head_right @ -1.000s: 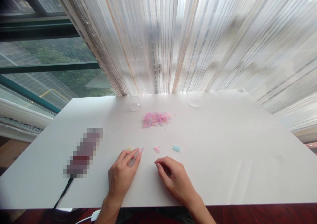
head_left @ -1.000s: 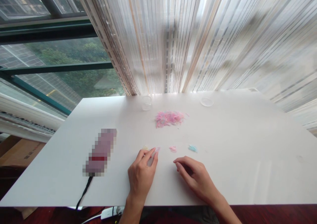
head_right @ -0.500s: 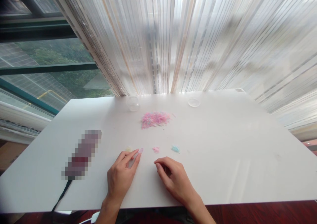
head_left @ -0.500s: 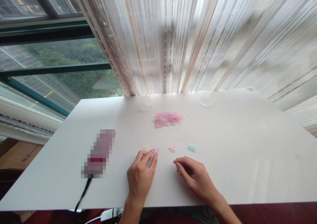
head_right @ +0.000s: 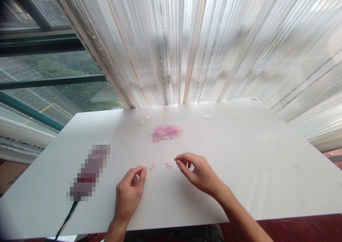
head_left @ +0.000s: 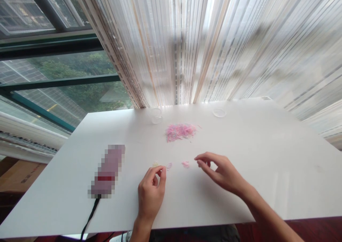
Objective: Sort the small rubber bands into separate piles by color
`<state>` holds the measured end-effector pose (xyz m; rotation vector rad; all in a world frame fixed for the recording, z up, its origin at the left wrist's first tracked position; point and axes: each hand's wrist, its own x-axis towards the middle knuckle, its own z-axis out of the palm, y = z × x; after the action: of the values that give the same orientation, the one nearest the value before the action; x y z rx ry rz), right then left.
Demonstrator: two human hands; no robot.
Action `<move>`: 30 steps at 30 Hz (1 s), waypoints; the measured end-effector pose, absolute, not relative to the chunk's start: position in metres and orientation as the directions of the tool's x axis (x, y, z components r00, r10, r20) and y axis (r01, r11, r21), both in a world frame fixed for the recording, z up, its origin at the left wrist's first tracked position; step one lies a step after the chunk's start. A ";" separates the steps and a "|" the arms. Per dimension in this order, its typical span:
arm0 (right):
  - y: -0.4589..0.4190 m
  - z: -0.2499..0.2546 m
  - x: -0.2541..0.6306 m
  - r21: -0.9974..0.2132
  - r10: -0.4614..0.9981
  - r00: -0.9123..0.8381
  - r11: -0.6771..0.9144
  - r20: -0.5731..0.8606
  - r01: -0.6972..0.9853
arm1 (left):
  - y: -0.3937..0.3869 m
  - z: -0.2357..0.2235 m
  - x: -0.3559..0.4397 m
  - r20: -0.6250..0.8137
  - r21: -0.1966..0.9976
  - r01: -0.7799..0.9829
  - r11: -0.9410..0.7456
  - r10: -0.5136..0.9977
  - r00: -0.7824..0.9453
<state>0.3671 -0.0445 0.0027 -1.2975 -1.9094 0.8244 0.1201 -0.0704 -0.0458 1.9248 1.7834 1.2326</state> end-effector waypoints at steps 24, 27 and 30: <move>0.083 -0.034 0.405 -0.500 0.968 -0.042 0.164 0.246 0.850 | -0.071 -0.044 0.120 0.395 0.719 0.645 -0.259 0.916 -0.072; 0.072 -0.022 0.406 -0.535 0.969 -0.036 0.167 0.246 0.828 | -0.071 -0.042 0.120 0.396 0.725 0.637 -0.261 0.915 -0.076; 0.041 -0.003 0.397 -0.640 0.962 -0.098 0.243 0.253 0.729 | -0.072 -0.041 0.120 0.393 0.735 0.626 -0.262 0.916 -0.077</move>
<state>0.3974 0.0405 -0.0033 -1.5435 -1.8860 0.4729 0.1198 -0.0716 -0.0408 1.8793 1.6669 1.2637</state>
